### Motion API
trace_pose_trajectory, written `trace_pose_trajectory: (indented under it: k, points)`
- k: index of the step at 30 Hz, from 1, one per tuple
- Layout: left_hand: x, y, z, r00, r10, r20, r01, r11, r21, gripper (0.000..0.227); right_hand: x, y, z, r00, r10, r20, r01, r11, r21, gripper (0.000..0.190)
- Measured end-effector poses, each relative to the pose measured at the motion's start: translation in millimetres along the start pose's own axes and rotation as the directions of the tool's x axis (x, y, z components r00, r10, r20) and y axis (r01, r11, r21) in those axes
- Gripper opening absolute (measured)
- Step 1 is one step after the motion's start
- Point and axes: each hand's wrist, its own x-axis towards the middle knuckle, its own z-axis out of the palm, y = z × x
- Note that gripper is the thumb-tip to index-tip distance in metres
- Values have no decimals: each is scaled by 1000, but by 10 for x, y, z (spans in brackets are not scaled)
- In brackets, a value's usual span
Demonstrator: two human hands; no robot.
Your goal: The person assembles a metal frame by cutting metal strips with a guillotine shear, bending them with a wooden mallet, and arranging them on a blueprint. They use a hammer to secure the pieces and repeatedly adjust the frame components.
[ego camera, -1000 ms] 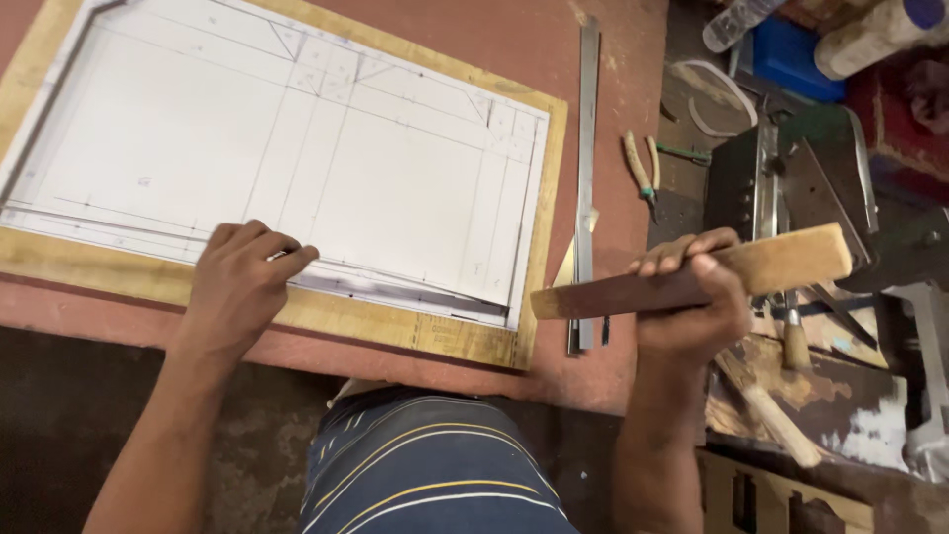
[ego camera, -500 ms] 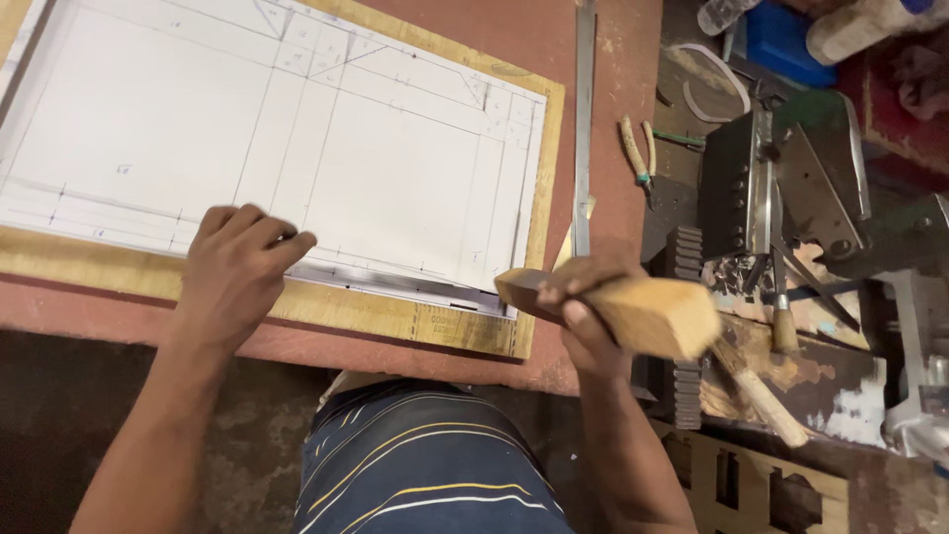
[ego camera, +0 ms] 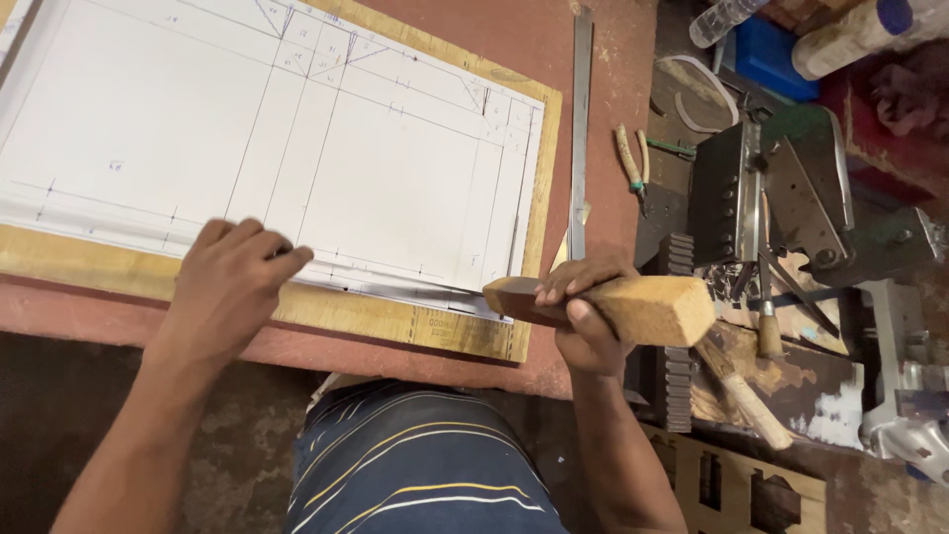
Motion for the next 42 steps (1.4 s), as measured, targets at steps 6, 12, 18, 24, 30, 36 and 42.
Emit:
trace_pose_trajectory:
  k: [6, 12, 18, 24, 30, 36, 42]
  points:
    - [151, -85, 58, 1000, 9, 5, -9, 1000, 5, 32, 44, -85, 318, 995, 88, 53, -90, 995, 42, 18]
    - [102, -84, 1, 990, 24, 137, -18, 999, -48, 38, 47, 320, 209, 992, 130, 6, -129, 991, -46, 15]
    - [50, -92, 49, 990, 37, 135, -35, 999, -22, 37, 102, 149, 51, 996, 72, 55, -76, 994, 79, 12]
    - [73, -110, 146, 997, 64, 40, -65, 997, 28, 31, 92, -66, 168, 998, -57, 6, 57, 998, -8, 15]
    - [55, -112, 49, 993, 70, 98, -72, 997, 16, 36, 106, 2, 123, 999, 16, -46, -18, 999, -42, 15]
    - [49, -96, 35, 992, 73, 103, -74, 997, 1, 35, 72, -43, 109, 998, 58, -39, -61, 996, -63, 14]
    - [66, -131, 108, 993, 77, 90, -80, 996, 28, 35, 137, 30, 93, 998, -51, 43, 53, 998, -33, 14]
